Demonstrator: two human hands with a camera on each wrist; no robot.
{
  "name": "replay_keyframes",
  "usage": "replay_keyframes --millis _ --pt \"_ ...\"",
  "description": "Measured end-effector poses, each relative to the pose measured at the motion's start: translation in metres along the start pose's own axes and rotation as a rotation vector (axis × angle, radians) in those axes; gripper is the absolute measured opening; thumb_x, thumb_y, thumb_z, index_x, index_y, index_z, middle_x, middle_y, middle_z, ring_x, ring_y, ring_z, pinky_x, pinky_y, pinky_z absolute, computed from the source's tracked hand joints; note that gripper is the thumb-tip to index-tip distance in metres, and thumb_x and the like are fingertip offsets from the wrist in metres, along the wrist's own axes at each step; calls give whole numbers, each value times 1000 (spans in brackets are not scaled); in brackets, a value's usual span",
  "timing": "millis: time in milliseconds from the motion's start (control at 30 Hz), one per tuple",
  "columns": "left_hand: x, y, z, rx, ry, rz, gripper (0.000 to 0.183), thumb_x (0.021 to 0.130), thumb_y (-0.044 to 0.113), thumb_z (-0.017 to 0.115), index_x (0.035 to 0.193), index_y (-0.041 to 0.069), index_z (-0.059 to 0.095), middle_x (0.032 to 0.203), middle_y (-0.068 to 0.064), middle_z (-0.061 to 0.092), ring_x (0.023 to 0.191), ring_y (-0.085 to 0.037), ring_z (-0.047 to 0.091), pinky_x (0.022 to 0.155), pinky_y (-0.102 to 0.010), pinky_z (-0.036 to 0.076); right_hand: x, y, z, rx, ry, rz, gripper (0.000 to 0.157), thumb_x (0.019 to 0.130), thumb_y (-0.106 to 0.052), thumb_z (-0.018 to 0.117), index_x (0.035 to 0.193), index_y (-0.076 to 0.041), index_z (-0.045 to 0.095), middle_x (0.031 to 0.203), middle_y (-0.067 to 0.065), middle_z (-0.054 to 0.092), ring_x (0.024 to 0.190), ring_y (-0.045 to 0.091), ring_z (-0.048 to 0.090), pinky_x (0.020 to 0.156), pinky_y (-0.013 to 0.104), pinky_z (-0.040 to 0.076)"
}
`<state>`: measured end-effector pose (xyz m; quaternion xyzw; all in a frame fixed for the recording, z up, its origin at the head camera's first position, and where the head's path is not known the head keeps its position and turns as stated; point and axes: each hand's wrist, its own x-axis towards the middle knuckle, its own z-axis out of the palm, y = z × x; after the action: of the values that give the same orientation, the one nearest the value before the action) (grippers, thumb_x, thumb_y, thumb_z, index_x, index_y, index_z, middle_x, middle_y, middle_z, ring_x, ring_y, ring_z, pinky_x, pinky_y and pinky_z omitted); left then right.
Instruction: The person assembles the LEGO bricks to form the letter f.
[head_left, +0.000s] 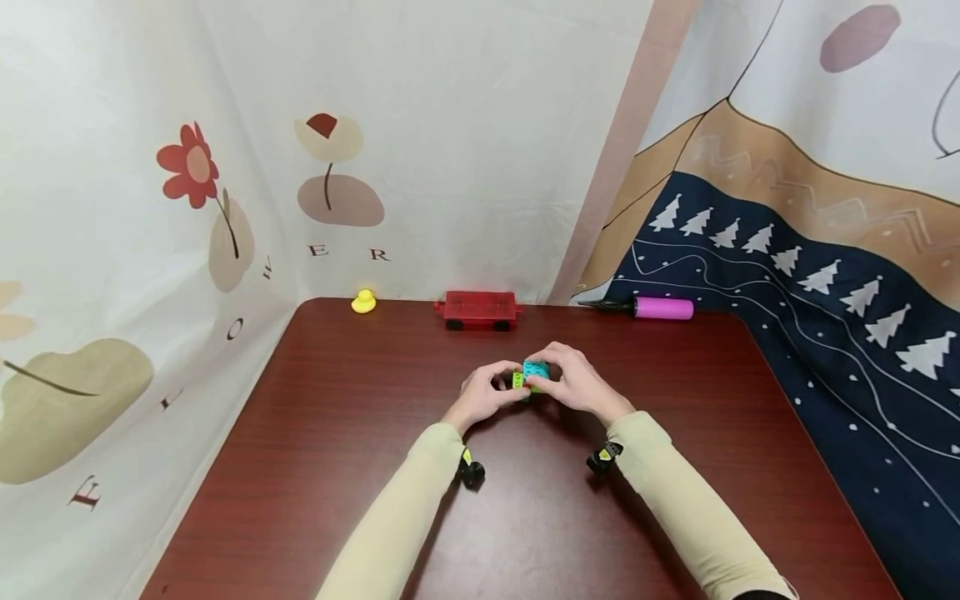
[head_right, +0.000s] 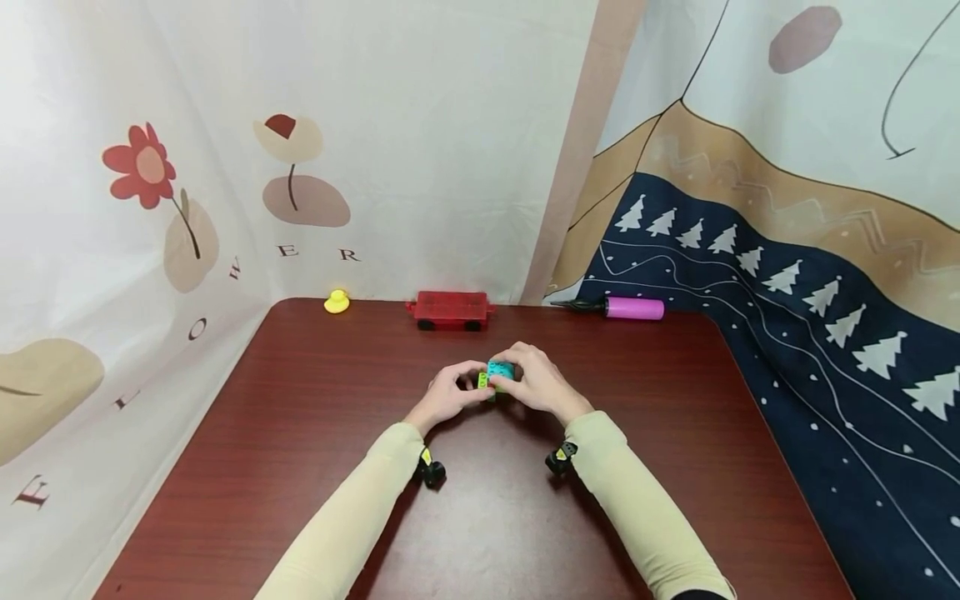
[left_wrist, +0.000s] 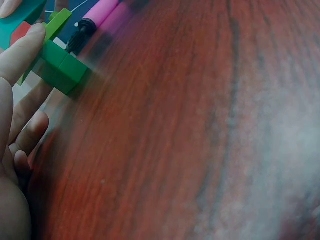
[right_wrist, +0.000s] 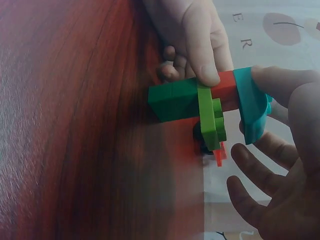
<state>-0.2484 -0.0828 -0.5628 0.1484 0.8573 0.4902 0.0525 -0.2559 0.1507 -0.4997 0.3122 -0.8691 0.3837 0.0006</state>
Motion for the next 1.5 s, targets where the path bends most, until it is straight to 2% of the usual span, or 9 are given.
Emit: replay_keyframes --millis 267,500,700,967,1167,1267,1400,1500 --pt "2 1 -2 7 5 3 40 90 49 82 127 35 72 83 5 65 77 -13 59 70 -33 45 3 -1 -2 -21 -6 6 31 94 -30 81 122 -17 75 113 -2 67 99 18 58 82 37 52" --pt "-1 3 -1 10 -11 2 41 90 49 82 127 34 72 84 5 65 78 -13 59 70 -32 45 -2 0 2 14 7 27 31 95 -27 81 124 -16 74 113 1 68 99 18 60 86 38 52" --pt "0 0 0 65 -13 13 48 86 47 87 128 32 71 87 5 65 81 -13 59 75 -34 45 -2 1 3 34 13 46 29 95 -24 80 123 -16 74 111 2 69 100 18 62 89 40 54" --pt "2 0 1 125 -19 8 47 86 40 88 128 29 70 87 5 63 81 -12 58 77 -37 45 2 1 0 0 -10 42 33 95 -26 81 124 -15 73 112 3 67 97 19 61 85 39 54" --pt "2 2 1 110 -2 8 49 87 37 88 132 30 68 89 6 64 82 -11 59 80 -38 45 8 0 -3 14 -14 66 31 97 -25 78 125 -14 69 115 3 68 101 21 62 90 45 56" --pt "1 1 2 77 6 14 55 87 35 88 137 31 64 97 7 67 84 -11 61 84 -38 47 10 1 -3 21 -16 80 28 99 -24 76 125 -15 69 116 3 68 103 21 62 92 44 56" --pt "0 0 2 22 15 38 65 88 34 88 145 34 56 111 7 71 85 -10 63 88 -39 49 14 2 -4 20 -5 98 26 102 -25 72 126 -15 69 113 3 69 99 21 61 89 40 54" --pt "-1 0 2 3 9 56 71 88 35 87 149 37 50 113 8 72 86 -10 63 88 -38 49 16 5 -4 13 14 120 25 104 -27 69 126 -16 69 108 2 70 95 22 61 84 40 52"
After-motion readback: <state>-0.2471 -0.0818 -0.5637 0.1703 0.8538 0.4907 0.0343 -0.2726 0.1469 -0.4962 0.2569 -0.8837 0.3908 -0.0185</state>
